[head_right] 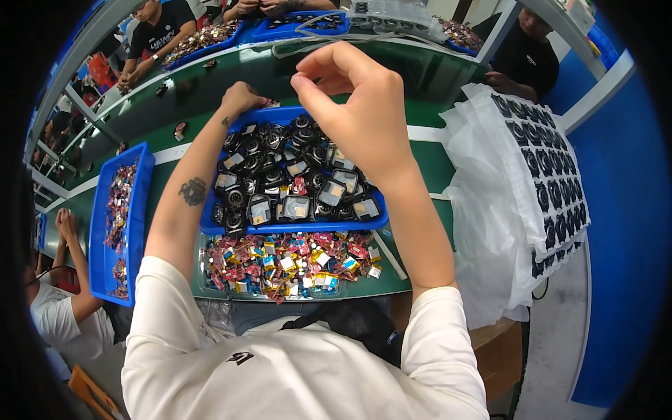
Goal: Assembling components of smartwatches at a factory production line.
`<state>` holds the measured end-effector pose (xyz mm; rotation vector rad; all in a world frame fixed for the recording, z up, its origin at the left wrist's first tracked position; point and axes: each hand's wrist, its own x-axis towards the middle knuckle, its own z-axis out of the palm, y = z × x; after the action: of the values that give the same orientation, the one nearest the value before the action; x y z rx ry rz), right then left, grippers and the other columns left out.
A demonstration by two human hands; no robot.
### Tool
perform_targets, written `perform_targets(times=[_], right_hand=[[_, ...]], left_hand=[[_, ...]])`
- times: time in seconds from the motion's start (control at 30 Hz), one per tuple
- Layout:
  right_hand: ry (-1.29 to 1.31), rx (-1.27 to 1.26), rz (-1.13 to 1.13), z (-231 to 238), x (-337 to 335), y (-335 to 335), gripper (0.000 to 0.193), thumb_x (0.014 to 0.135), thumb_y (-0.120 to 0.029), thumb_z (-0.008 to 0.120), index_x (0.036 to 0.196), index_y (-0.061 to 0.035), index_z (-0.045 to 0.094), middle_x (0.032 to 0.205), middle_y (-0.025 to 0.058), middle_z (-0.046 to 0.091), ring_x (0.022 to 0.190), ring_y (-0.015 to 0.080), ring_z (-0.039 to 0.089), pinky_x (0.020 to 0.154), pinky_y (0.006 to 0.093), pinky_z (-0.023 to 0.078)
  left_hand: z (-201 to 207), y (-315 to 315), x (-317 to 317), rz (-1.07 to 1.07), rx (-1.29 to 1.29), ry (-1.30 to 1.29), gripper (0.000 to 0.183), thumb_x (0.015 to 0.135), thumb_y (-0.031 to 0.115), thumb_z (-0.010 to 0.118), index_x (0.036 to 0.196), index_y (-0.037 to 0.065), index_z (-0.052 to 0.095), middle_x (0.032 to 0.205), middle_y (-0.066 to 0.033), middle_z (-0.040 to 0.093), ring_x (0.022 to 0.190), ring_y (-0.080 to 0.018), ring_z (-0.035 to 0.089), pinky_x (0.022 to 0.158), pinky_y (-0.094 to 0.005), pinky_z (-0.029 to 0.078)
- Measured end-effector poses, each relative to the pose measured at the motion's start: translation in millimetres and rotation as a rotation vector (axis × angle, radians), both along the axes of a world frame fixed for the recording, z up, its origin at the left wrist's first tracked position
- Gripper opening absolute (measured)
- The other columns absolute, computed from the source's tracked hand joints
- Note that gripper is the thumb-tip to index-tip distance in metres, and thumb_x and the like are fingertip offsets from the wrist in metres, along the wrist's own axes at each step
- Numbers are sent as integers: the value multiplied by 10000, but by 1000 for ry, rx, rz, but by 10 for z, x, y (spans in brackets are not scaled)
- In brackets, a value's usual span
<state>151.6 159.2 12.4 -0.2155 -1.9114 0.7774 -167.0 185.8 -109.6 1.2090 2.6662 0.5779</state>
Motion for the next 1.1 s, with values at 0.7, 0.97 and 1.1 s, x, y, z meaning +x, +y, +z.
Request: perform_targets(times=[0.7,0.97,1.1], right_hand=[[-164,-86,114,-96,-29,-80,121,862,-105,611,927,-3,614,735,23,623,649,54,570,564,195,448],[-233,-3,66,-81,-41,-77,169,794,-154,665,875,-8,638,698,75,642,579,125,600,560,235,477],[-290,28,56,-112,-47,-38,182,791,-181,660,862,-14,647,683,83,637,565,137,593,554,244,471]], left_hand=[[432,-1318,1551,-969,466,69,128,692,78,709,796,45,642,843,-62,567,851,-246,517,743,-354,451],[319,-1211,1607,-1071,422,266,103,680,121,709,765,71,678,782,-47,582,828,-238,535,706,-361,459],[271,-1184,1609,-1072,384,272,99,676,144,716,747,84,682,770,-40,587,830,-230,535,684,-370,447]])
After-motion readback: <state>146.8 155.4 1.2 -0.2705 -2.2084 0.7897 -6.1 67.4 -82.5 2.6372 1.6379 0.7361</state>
